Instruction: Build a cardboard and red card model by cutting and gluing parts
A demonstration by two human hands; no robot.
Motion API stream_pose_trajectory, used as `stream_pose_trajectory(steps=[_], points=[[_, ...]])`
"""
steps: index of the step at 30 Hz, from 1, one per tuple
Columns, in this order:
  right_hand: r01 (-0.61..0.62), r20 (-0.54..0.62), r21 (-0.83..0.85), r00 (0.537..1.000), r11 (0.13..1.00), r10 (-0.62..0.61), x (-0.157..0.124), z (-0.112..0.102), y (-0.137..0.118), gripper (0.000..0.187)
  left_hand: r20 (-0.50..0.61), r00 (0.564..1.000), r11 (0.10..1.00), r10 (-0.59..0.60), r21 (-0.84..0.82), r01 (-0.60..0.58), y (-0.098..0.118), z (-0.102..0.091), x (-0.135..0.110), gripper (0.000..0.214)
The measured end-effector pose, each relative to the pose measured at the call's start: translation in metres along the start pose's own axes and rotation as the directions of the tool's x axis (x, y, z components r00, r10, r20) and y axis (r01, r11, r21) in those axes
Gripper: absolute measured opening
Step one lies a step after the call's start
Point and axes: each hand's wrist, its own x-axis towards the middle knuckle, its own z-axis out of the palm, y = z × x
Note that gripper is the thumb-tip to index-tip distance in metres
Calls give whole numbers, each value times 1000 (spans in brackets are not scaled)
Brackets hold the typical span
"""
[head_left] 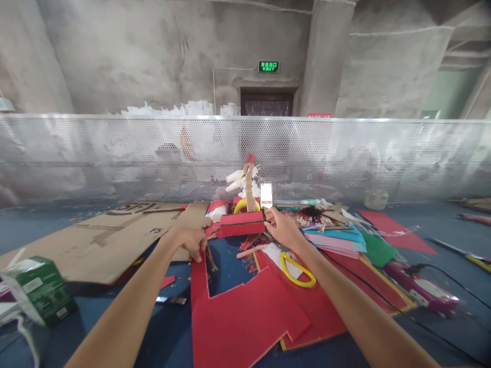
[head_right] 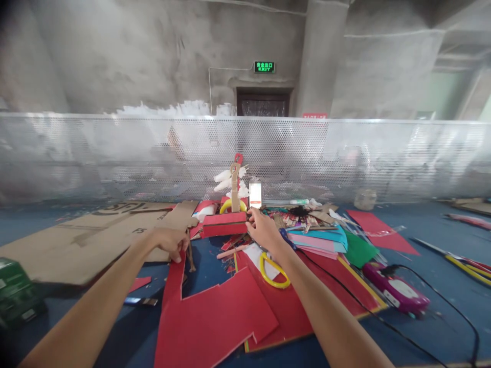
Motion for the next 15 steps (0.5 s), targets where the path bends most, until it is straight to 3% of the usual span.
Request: stream_pose_trajectory(steps=[4,9,12,15], points=[[8,-6,4,1000,1000,-8,-1,-1,-1,28,-26,997,997,73,34,-72,1,-5,-5,20],[8,-6,42,1000,999,-8,0,-3,-3,26,-63,971,955,230,-176,-238,9,-17,-24,27],[30,-17,158,999,987,-28,-1,-3,-4,23,-253,921,860,298,-347,-374,21,-22,-33,29],[60,25,347,997,936,-73,-2,-2,-8,20,-443,865,782,235,-442,-439,38,-20,-32,33]])
